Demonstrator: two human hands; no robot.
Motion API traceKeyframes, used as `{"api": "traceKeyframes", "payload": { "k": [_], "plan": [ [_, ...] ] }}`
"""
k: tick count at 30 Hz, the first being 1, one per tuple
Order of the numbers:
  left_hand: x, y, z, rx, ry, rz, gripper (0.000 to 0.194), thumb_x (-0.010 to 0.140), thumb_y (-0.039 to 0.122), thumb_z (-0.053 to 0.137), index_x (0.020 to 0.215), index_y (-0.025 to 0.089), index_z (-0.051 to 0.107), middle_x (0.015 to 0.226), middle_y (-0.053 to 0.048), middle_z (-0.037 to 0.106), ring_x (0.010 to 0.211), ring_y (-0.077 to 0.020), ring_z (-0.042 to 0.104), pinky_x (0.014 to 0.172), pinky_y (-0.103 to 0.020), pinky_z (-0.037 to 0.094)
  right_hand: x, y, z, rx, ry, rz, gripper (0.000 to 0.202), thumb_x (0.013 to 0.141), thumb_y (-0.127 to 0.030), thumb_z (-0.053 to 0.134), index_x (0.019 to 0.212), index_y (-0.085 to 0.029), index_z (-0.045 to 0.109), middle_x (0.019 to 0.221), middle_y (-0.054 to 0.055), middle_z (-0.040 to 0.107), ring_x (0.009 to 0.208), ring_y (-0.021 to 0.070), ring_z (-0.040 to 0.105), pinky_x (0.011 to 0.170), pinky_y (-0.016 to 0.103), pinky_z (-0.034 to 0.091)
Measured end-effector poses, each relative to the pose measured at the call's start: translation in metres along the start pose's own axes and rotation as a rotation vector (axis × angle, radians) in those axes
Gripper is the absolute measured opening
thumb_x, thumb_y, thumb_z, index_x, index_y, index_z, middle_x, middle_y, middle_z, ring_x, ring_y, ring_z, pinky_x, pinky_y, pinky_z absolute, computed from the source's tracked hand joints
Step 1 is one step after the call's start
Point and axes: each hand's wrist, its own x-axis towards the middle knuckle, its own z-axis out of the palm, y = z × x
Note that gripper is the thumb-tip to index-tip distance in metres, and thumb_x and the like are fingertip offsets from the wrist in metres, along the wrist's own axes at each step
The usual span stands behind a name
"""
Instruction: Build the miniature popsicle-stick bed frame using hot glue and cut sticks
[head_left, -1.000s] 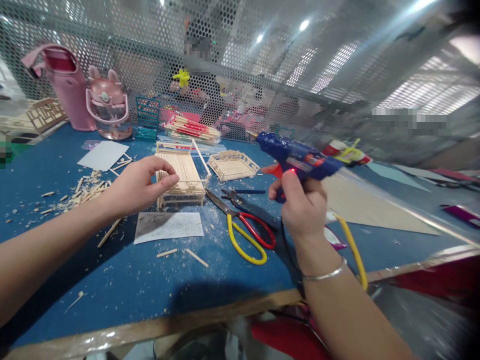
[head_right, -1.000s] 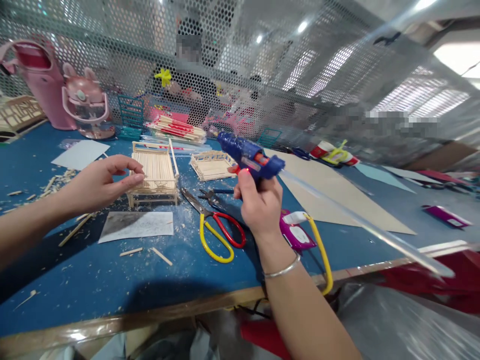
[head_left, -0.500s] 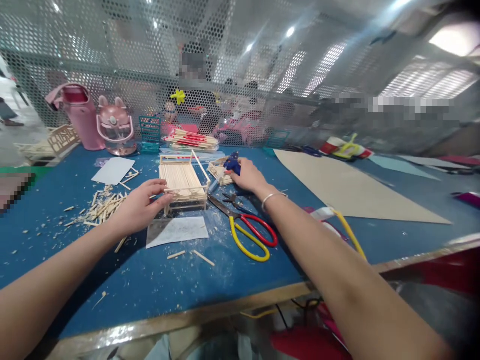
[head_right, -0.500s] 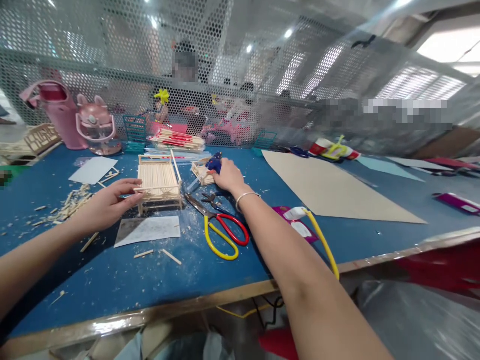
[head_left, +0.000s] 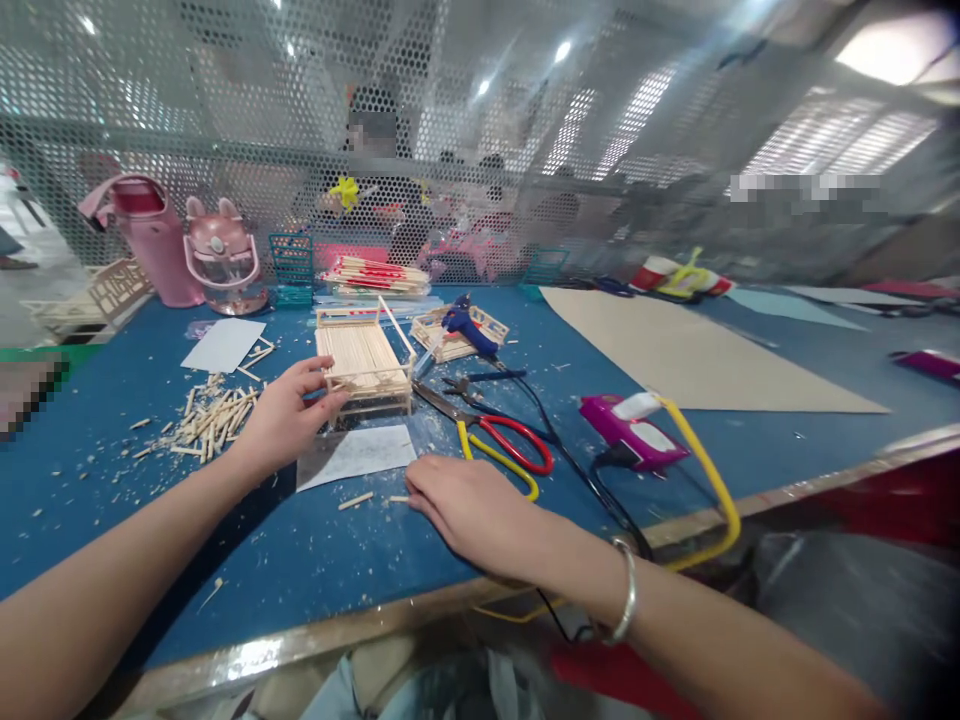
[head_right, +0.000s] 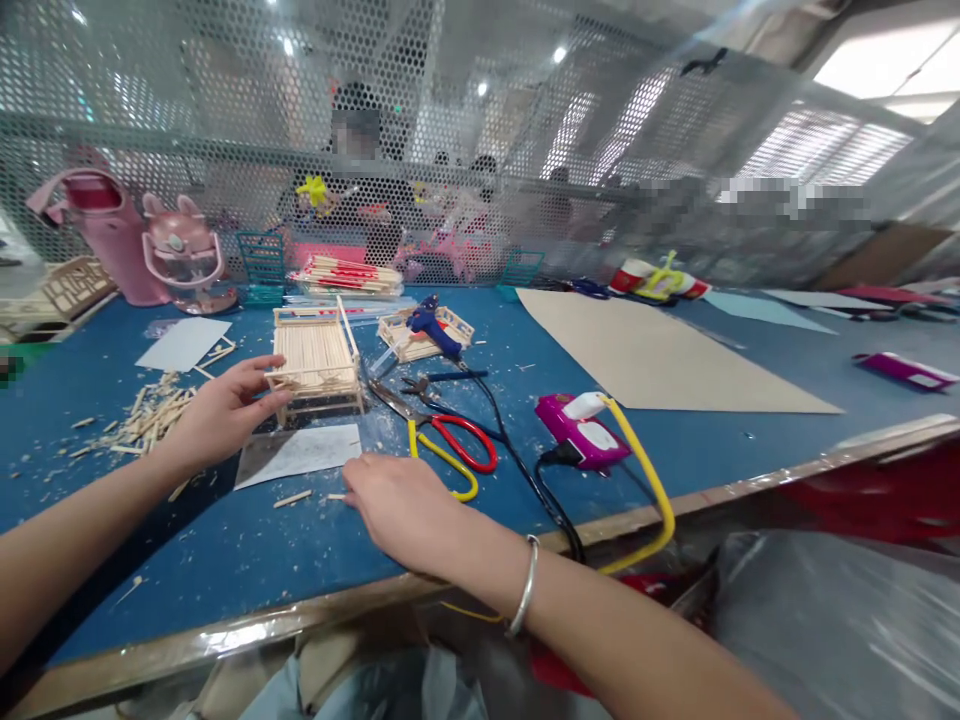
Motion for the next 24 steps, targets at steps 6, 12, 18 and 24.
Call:
{"api": "traceKeyframes", "payload": {
  "k": [6, 12, 18, 24],
  "plan": [
    [-0.007, 0.016, -0.013, -0.355, 0.037, -0.136, 0.035, 0.081, 0.045, 0.054, 0.103, 0.018, 0.06, 0.108, -0.009, 0.066, 0.097, -0.0214, 0.061, 0.088, -0.039, 0.046, 0.003, 0.006, -0.047, 0.071, 0.12, -0.04, 0.017, 0.093, -0.021, 0.037, 0.086, -0.016, 0.053, 0.063, 0.002, 0.062, 0.051, 0.0125, 0.052, 0.048, 0.026, 0.029],
    [-0.02, 0.024, -0.012, -0.454, 0.087, -0.211, 0.034, 0.078, 0.046, 0.06, 0.098, 0.018, 0.06, 0.101, -0.006, 0.067, 0.082, -0.0178, 0.061, 0.077, -0.034, 0.05, 0.013, 0.023, -0.064, 0.316, 0.793, -0.197, 0.01, 0.088, -0.02, 0.045, 0.086, -0.02, 0.054, 0.071, -0.002, 0.061, 0.058, 0.0083, 0.053, 0.057, 0.021, 0.041],
    [-0.024, 0.034, -0.005, -0.437, 0.144, -0.242, 0.019, 0.078, 0.039, 0.06, 0.084, 0.02, 0.06, 0.106, -0.004, 0.066, 0.086, -0.0176, 0.061, 0.073, -0.03, 0.051, 0.018, 0.029, -0.038, 0.479, 0.807, -0.244, 0.013, 0.086, -0.013, 0.048, 0.091, -0.019, 0.059, 0.075, -0.001, 0.066, 0.065, 0.0084, 0.061, 0.061, 0.019, 0.048],
    [-0.026, 0.039, -0.003, -0.379, 0.152, -0.253, 0.014, 0.078, 0.036, 0.059, 0.081, 0.022, 0.06, 0.098, -0.002, 0.066, 0.084, -0.0182, 0.061, 0.065, -0.029, 0.05, 0.017, 0.024, -0.035, 0.373, 0.845, -0.296, 0.016, 0.089, -0.018, 0.048, 0.095, -0.019, 0.062, 0.088, 0.002, 0.07, 0.079, 0.0108, 0.065, 0.072, 0.023, 0.051]
  ]
}}
